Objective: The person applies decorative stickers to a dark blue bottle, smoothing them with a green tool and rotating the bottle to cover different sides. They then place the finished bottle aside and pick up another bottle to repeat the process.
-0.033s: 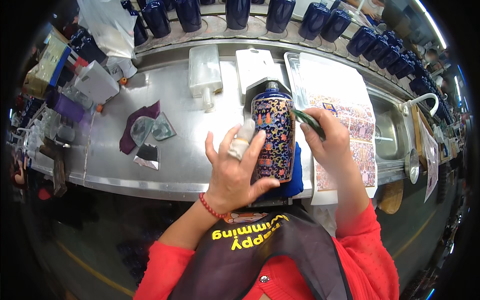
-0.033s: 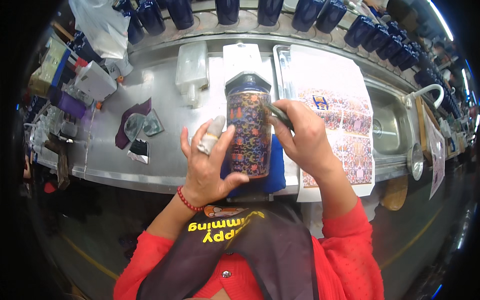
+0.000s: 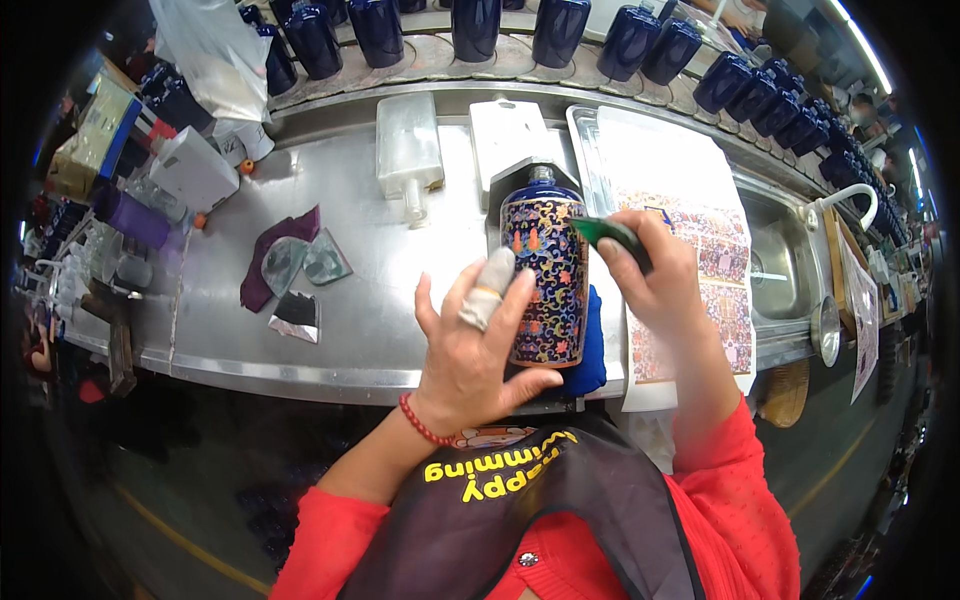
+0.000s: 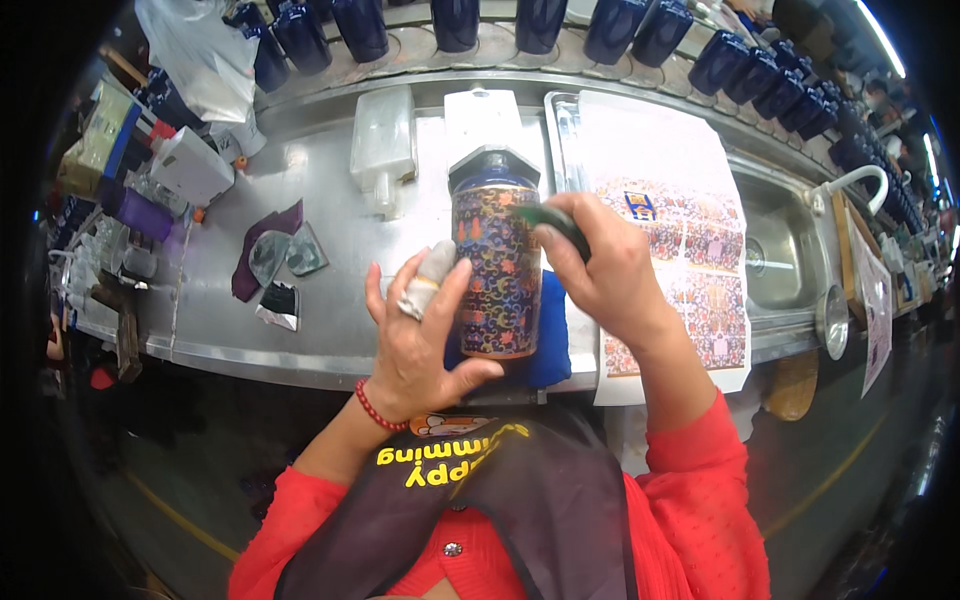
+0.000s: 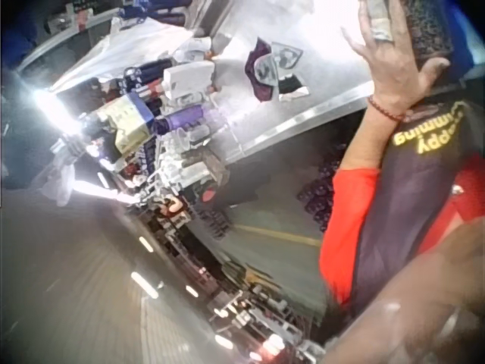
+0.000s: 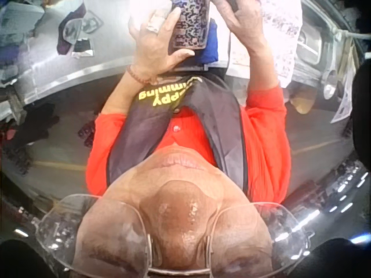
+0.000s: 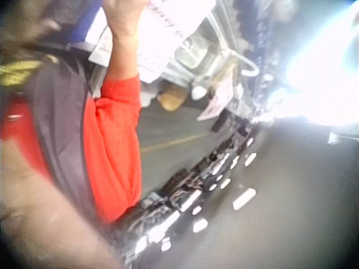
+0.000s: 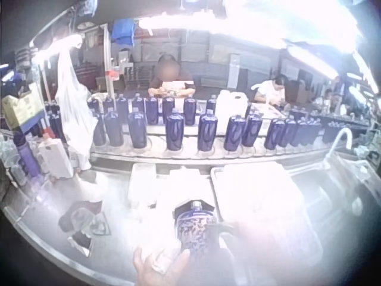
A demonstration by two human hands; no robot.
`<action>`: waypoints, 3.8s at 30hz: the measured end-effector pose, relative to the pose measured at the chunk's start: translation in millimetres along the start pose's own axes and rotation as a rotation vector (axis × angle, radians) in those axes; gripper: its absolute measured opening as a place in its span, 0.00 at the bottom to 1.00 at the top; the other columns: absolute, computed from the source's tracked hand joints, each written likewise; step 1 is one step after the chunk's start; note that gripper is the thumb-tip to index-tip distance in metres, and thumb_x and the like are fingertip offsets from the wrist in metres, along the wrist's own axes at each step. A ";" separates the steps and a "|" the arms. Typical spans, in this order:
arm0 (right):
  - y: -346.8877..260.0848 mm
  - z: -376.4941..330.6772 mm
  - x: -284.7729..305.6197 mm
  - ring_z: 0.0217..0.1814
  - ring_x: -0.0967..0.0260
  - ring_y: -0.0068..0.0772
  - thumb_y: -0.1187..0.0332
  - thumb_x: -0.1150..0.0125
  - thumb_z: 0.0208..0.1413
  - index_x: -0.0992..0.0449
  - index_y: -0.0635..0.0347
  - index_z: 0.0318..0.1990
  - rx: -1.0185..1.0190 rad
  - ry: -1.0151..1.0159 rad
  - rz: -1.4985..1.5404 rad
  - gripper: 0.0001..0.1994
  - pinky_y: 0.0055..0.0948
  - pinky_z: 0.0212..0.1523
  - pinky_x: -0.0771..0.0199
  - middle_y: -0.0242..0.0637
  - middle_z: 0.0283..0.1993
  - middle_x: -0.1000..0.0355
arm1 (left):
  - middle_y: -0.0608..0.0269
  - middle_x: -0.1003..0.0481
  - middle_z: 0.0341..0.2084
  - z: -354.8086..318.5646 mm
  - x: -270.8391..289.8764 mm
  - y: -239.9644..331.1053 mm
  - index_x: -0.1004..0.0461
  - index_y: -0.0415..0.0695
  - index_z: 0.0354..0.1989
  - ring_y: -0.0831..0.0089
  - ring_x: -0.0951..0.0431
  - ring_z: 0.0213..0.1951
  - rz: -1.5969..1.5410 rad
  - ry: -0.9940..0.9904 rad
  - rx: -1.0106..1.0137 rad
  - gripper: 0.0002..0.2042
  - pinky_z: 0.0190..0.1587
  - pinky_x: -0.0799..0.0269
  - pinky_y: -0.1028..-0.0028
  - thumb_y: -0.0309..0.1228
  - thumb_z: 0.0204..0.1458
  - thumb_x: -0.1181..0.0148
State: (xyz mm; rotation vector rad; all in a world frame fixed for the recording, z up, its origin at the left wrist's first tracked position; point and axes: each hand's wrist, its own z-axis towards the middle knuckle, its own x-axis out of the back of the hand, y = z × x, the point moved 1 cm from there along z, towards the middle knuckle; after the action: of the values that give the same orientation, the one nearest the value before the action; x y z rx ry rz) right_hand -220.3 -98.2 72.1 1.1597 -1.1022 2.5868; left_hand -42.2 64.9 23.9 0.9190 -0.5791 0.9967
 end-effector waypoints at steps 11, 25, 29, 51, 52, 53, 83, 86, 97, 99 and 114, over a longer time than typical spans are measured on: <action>-17.4 58.1 -5.1 0.35 0.24 0.47 0.70 0.33 0.56 0.21 0.64 0.44 0.224 -0.324 0.090 0.11 0.38 0.37 0.24 0.48 0.35 0.24 | 0.43 0.34 0.62 -13.2 -21.8 3.3 0.45 0.36 0.71 0.47 0.36 0.65 -0.004 0.041 0.130 0.54 0.69 0.66 0.36 0.57 0.41 0.25; -58.0 64.8 -22.5 0.34 0.24 0.49 0.70 0.33 0.53 0.23 0.60 0.36 0.448 -0.503 -0.111 0.06 0.43 0.36 0.25 0.41 0.29 0.28 | 0.51 0.31 0.60 -27.9 -36.0 -6.2 0.39 0.40 0.69 0.53 0.34 0.64 -0.132 0.007 0.285 0.50 0.69 0.67 0.36 0.58 0.41 0.26; -52.1 56.2 -16.2 0.32 0.28 0.41 0.68 0.32 0.52 0.20 0.53 0.40 0.509 0.040 -0.486 0.08 0.40 0.37 0.31 0.36 0.31 0.29 | 0.49 0.23 0.37 -26.9 -36.0 -10.4 0.36 0.35 0.67 0.48 0.37 0.65 -0.058 0.061 0.185 0.52 0.67 0.67 0.31 0.64 0.41 0.31; -24.0 -65.2 9.7 0.32 0.31 0.37 0.77 0.25 0.40 0.17 0.58 0.42 0.361 -0.393 0.168 0.18 0.33 0.33 0.33 0.34 0.30 0.30 | 0.36 0.39 0.65 -37.6 -36.1 -17.3 0.52 0.36 0.76 0.42 0.45 0.70 -0.407 -0.063 0.186 0.52 0.71 0.59 0.45 0.58 0.52 0.36; -20.9 -65.5 11.2 0.32 0.31 0.36 0.77 0.26 0.41 0.17 0.58 0.42 0.280 -0.358 0.175 0.17 0.32 0.32 0.33 0.34 0.30 0.30 | 0.35 0.42 0.68 -39.1 -37.3 -18.5 0.54 0.38 0.77 0.41 0.47 0.71 -0.487 -0.075 0.207 0.48 0.72 0.58 0.51 0.56 0.57 0.40; -19.6 -68.0 12.9 0.31 0.31 0.35 0.77 0.26 0.41 0.17 0.59 0.42 0.199 -0.323 0.184 0.16 0.32 0.31 0.33 0.34 0.30 0.29 | 0.35 0.42 0.68 -39.8 -38.3 -18.8 0.54 0.38 0.77 0.41 0.47 0.71 -0.478 -0.064 0.192 0.48 0.72 0.58 0.51 0.55 0.57 0.40; -32.3 16.4 6.1 0.32 0.28 0.42 0.70 0.28 0.52 0.18 0.58 0.43 0.195 -0.353 0.271 0.11 0.37 0.34 0.28 0.37 0.29 0.29 | 0.47 0.33 0.61 -10.9 -21.3 12.9 0.44 0.38 0.71 0.50 0.35 0.64 0.021 0.063 0.123 0.49 0.70 0.65 0.38 0.52 0.45 0.27; -31.1 32.1 5.4 0.29 0.31 0.36 0.71 0.33 0.47 0.22 0.54 0.34 0.483 0.132 -0.183 0.07 0.38 0.34 0.31 0.34 0.28 0.32 | 0.46 0.33 0.63 -17.5 -26.1 7.4 0.45 0.37 0.72 0.51 0.34 0.65 -0.030 0.048 0.128 0.50 0.70 0.68 0.36 0.54 0.47 0.28; -26.7 33.7 -0.6 0.29 0.33 0.32 0.68 0.29 0.44 0.23 0.49 0.37 0.694 -0.005 -0.133 0.11 0.37 0.36 0.39 0.30 0.28 0.35 | 0.46 0.33 0.61 -15.4 -25.2 9.5 0.47 0.37 0.72 0.50 0.34 0.65 -0.021 0.036 0.126 0.52 0.68 0.69 0.33 0.54 0.45 0.26; -34.7 31.0 3.1 0.30 0.32 0.35 0.69 0.28 0.44 0.22 0.52 0.36 0.639 -0.324 0.155 0.11 0.38 0.36 0.35 0.31 0.28 0.34 | 0.45 0.36 0.63 -13.5 -25.0 9.7 0.46 0.38 0.72 0.49 0.37 0.65 -0.012 0.035 0.138 0.53 0.68 0.69 0.32 0.58 0.44 0.28; 27.5 -8.0 -8.3 0.33 0.31 0.22 0.71 0.32 0.58 0.20 0.67 0.42 -0.156 0.058 0.373 0.09 0.22 0.35 0.32 0.33 0.33 0.27 | 0.55 0.27 0.55 54.3 -16.5 -50.0 0.32 0.49 0.67 0.55 0.38 0.63 0.005 0.090 0.067 0.31 0.69 0.64 0.37 0.58 0.65 0.55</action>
State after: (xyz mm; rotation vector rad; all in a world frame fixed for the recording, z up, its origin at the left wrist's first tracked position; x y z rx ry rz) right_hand -229.3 -111.6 47.1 0.9116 -1.6075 2.7076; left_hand -5.4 -1.1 19.8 0.9273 -0.4746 1.0614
